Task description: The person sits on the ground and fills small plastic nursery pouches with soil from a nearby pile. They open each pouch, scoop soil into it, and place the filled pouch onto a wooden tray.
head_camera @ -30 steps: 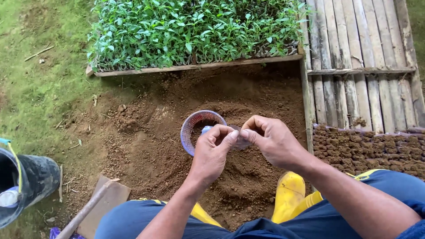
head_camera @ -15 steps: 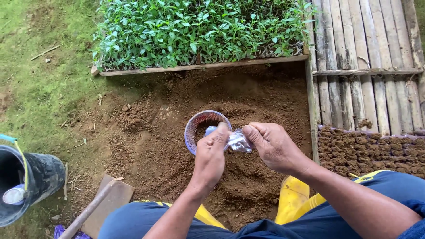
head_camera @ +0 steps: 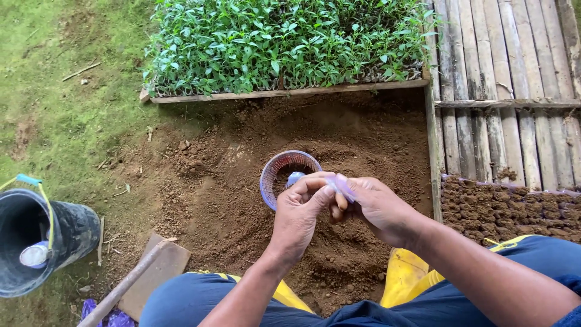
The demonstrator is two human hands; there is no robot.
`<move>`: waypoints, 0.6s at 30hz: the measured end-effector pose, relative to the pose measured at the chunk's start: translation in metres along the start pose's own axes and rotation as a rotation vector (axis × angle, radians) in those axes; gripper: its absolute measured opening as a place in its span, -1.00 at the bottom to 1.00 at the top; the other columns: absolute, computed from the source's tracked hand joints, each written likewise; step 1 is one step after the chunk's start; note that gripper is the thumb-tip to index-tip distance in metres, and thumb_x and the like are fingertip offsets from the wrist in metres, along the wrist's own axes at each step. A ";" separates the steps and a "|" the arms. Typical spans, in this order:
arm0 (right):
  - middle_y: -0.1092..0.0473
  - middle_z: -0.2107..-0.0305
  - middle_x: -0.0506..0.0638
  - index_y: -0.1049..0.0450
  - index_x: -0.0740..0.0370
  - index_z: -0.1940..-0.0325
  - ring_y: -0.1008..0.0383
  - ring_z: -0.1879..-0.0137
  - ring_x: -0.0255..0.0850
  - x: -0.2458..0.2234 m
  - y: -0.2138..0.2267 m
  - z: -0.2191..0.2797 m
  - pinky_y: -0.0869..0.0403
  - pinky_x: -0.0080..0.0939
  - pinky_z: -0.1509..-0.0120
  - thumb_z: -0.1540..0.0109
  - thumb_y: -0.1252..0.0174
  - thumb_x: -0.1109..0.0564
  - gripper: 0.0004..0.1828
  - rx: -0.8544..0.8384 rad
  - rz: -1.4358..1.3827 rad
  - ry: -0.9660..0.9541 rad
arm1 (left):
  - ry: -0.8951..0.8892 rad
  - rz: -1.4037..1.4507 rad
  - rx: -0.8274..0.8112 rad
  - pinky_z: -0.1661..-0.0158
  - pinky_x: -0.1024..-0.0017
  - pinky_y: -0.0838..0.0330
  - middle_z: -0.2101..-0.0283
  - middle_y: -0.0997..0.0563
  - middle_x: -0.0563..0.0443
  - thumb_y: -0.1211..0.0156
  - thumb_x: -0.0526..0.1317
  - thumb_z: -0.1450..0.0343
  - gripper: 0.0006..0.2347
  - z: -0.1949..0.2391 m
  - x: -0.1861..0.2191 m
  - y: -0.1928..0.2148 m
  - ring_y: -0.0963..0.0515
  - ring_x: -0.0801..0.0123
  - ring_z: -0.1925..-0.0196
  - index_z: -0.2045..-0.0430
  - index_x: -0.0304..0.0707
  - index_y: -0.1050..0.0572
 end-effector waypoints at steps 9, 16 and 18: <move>-0.38 0.62 0.06 -0.38 0.28 0.56 -0.48 0.39 -0.10 0.011 -0.007 0.004 -0.48 -0.15 0.21 -0.43 -0.01 -0.06 -0.47 -0.030 -0.025 -0.074 | -0.003 -0.093 0.052 0.42 0.45 -0.56 0.01 -0.58 -0.26 -0.27 -0.35 -0.44 -0.89 0.017 0.024 -0.001 -0.61 0.42 0.31 0.42 -0.50 -0.55; -0.50 -0.08 0.41 -0.49 0.46 -0.21 -0.47 -0.21 0.18 -0.013 0.002 0.006 -0.25 0.07 -0.38 -0.32 0.74 -0.53 0.17 0.079 0.181 -0.135 | -0.068 -0.308 0.061 0.06 0.43 -0.49 0.02 -0.64 -0.18 -0.33 -0.32 -0.39 -0.93 0.017 0.039 0.011 -0.56 0.35 0.03 0.46 -0.37 -0.61; -0.56 0.12 0.34 -0.56 0.45 -0.08 -0.51 -0.06 0.14 -0.038 -0.008 0.014 -0.29 0.04 -0.29 -0.28 0.55 -0.51 0.07 -0.019 0.242 0.020 | -0.084 -0.469 0.068 0.00 0.41 -0.47 0.04 -0.65 -0.15 -0.34 -0.31 -0.35 -0.95 0.016 0.045 0.013 -0.55 0.31 -0.04 0.48 -0.32 -0.64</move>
Point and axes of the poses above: each hand's wrist, its own z-axis away from the middle knuckle, its own y-axis out of the back of the hand, x = y × z, the point moved 9 cm from there along -z, towards the middle knuckle
